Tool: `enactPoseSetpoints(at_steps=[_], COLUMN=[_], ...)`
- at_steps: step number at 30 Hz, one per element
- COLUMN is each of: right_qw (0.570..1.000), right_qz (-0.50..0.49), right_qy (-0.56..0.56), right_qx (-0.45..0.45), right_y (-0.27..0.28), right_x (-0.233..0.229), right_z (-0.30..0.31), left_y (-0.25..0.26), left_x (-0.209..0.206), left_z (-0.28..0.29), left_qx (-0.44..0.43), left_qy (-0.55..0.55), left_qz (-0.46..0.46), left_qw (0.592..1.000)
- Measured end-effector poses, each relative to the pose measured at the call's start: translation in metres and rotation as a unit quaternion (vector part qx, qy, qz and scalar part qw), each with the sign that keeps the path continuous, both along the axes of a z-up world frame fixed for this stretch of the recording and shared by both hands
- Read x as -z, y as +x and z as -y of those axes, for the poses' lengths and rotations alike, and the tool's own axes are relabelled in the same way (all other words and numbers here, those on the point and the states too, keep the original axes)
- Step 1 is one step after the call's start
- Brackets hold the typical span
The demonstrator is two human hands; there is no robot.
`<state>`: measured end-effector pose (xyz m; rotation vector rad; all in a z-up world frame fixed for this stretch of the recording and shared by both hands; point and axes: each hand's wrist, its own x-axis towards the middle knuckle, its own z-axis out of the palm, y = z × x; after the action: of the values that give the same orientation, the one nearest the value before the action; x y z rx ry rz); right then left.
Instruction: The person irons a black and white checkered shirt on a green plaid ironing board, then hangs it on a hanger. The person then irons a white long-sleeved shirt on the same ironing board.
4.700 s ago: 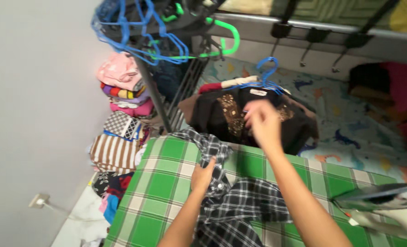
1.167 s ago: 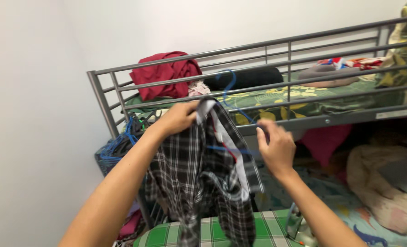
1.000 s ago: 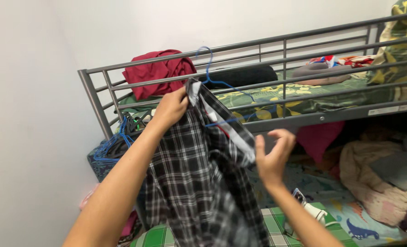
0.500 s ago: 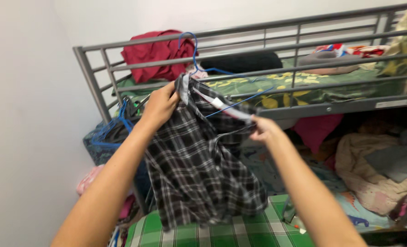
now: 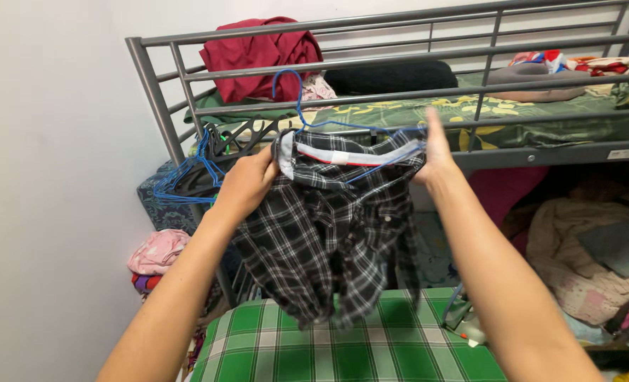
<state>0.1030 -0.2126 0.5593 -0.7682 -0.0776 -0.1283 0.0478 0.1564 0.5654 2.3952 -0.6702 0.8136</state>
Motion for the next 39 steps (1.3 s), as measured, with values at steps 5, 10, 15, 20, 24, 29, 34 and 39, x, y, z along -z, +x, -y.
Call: enactPoseSetpoints(at_steps=[5,10,15,20,24,29,34,39], right_qw=[0.986,0.933,0.943,0.891,0.894,0.804,0.934,0.953], right_qz=[0.057,0.209,0.163,0.144,0.198,0.247,0.182,0.100], right_qy=[-0.019,-0.027,-0.180,-0.396,-0.285,-0.373,-0.291,-0.285], right_qx=[0.154,0.291,0.229,0.169,0.285,0.392,0.100,0.003], right_y=[0.034,0.055,0.042,0.049,0.040,0.010,-0.011,-0.021], right_x=[0.015,0.048,0.069,0.101,0.107,0.108,0.091,0.093], right_z=[-0.005,-0.014,-0.006,0.014,0.003,0.007,0.025,0.047], left_y=[0.053,0.078,0.058,0.056,0.057,0.054,0.059,0.061], left_x=[0.034,0.052,0.035,0.024,0.040,0.054,0.070,0.063], left_z=[0.010,0.028,0.017,0.030,0.058,0.059,0.051,0.028], left_qx=[0.151,0.252,0.142,0.269,0.167,0.230,0.223,0.223], left_qy=[-0.184,-0.232,-0.189,-0.311,-0.274,-0.282,-0.302,-0.372], left_qz=[-0.052,-0.024,-0.089,-0.186,-0.164,-0.165,-0.138,-0.122], left_qw=[0.970,0.939,0.967,0.892,0.933,0.917,0.917,0.893])
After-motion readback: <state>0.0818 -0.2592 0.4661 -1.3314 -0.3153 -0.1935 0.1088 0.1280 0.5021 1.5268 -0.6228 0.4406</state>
